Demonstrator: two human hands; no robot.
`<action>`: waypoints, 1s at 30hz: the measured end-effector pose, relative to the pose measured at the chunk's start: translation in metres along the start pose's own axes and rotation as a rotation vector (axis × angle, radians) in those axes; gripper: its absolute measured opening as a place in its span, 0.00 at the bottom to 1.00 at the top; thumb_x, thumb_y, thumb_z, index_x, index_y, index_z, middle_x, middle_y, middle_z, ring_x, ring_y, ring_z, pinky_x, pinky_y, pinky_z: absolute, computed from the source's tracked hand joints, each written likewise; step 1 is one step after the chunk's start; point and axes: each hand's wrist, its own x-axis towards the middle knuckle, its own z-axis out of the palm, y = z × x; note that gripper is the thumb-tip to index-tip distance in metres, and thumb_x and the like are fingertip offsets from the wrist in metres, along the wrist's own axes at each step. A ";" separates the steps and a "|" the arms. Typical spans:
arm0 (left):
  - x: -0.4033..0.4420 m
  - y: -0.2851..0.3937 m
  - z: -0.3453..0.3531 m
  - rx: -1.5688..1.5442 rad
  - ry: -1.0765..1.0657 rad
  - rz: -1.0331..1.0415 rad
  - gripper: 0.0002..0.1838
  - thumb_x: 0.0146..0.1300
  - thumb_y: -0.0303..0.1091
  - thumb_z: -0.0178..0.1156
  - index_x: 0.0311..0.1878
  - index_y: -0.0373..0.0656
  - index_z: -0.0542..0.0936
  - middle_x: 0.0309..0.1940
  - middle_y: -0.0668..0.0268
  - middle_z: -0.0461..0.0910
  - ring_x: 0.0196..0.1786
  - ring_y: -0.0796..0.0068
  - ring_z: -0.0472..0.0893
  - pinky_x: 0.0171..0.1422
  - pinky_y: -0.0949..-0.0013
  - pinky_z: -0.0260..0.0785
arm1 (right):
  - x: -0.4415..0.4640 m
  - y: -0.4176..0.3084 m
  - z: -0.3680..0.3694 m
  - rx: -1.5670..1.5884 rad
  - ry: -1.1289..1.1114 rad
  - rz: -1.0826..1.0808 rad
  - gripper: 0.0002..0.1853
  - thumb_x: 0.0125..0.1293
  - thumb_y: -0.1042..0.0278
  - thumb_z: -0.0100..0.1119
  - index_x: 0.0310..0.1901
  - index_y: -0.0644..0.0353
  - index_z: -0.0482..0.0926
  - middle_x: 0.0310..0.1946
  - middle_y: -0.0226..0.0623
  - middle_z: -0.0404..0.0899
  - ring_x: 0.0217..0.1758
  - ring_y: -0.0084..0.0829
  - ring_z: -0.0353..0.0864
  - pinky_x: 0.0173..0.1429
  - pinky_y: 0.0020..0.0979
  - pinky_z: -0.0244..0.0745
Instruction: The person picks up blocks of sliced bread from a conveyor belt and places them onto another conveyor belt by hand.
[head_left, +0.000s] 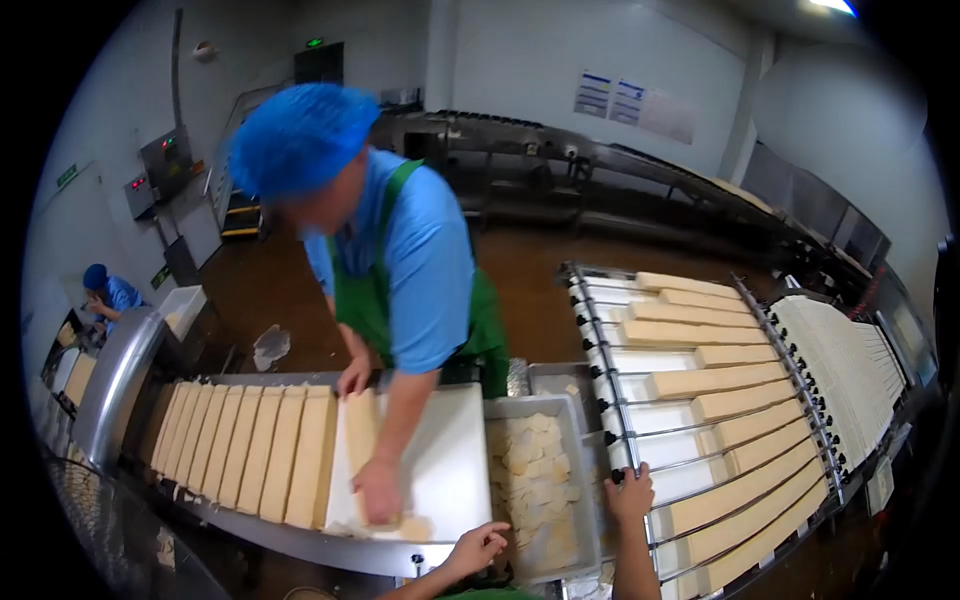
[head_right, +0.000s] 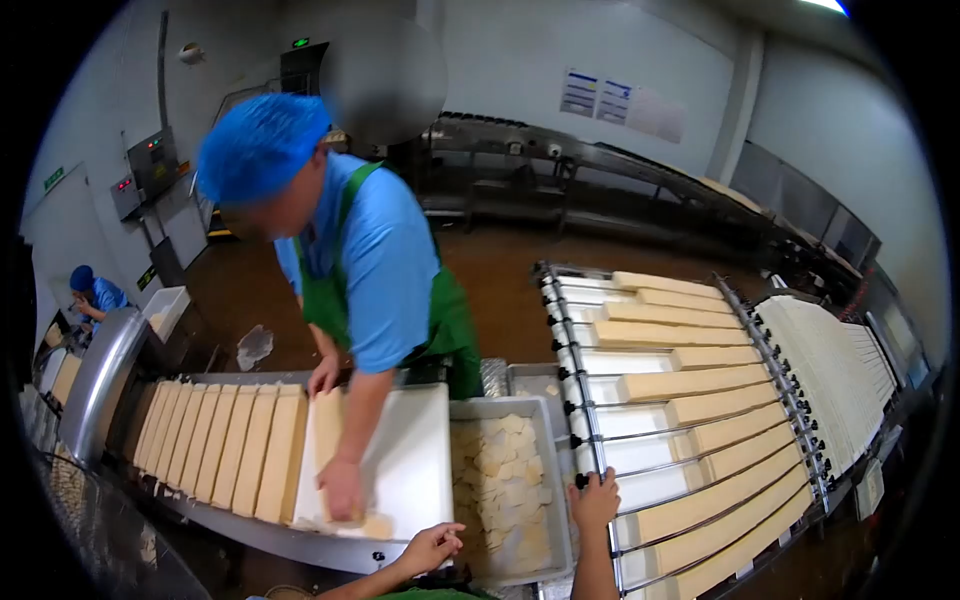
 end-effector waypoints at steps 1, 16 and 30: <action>-0.007 0.007 -0.009 -0.031 0.038 -0.033 0.19 0.68 0.35 0.54 0.61 0.46 0.72 0.33 0.67 0.81 0.35 0.77 0.79 0.45 0.73 0.71 | -0.004 0.004 0.012 0.004 0.015 -0.011 0.27 0.51 0.46 0.65 0.51 0.51 0.76 0.66 0.52 0.59 0.60 0.53 0.68 0.56 0.53 0.67; -0.139 -0.074 -0.166 0.526 1.216 -0.456 0.38 0.52 0.40 0.69 0.61 0.31 0.63 0.52 0.40 0.67 0.56 0.42 0.67 0.62 0.53 0.60 | -0.056 -0.107 0.004 0.507 0.222 -0.515 0.09 0.62 0.71 0.57 0.26 0.65 0.73 0.47 0.52 0.76 0.51 0.49 0.73 0.56 0.44 0.65; -0.125 -0.088 -0.215 0.267 1.049 -0.452 0.42 0.45 0.35 0.72 0.59 0.28 0.58 0.51 0.40 0.62 0.58 0.41 0.64 0.64 0.49 0.57 | -0.104 -0.419 0.143 0.326 -0.267 -0.955 0.23 0.60 0.56 0.60 0.54 0.59 0.74 0.60 0.49 0.65 0.63 0.48 0.62 0.65 0.47 0.57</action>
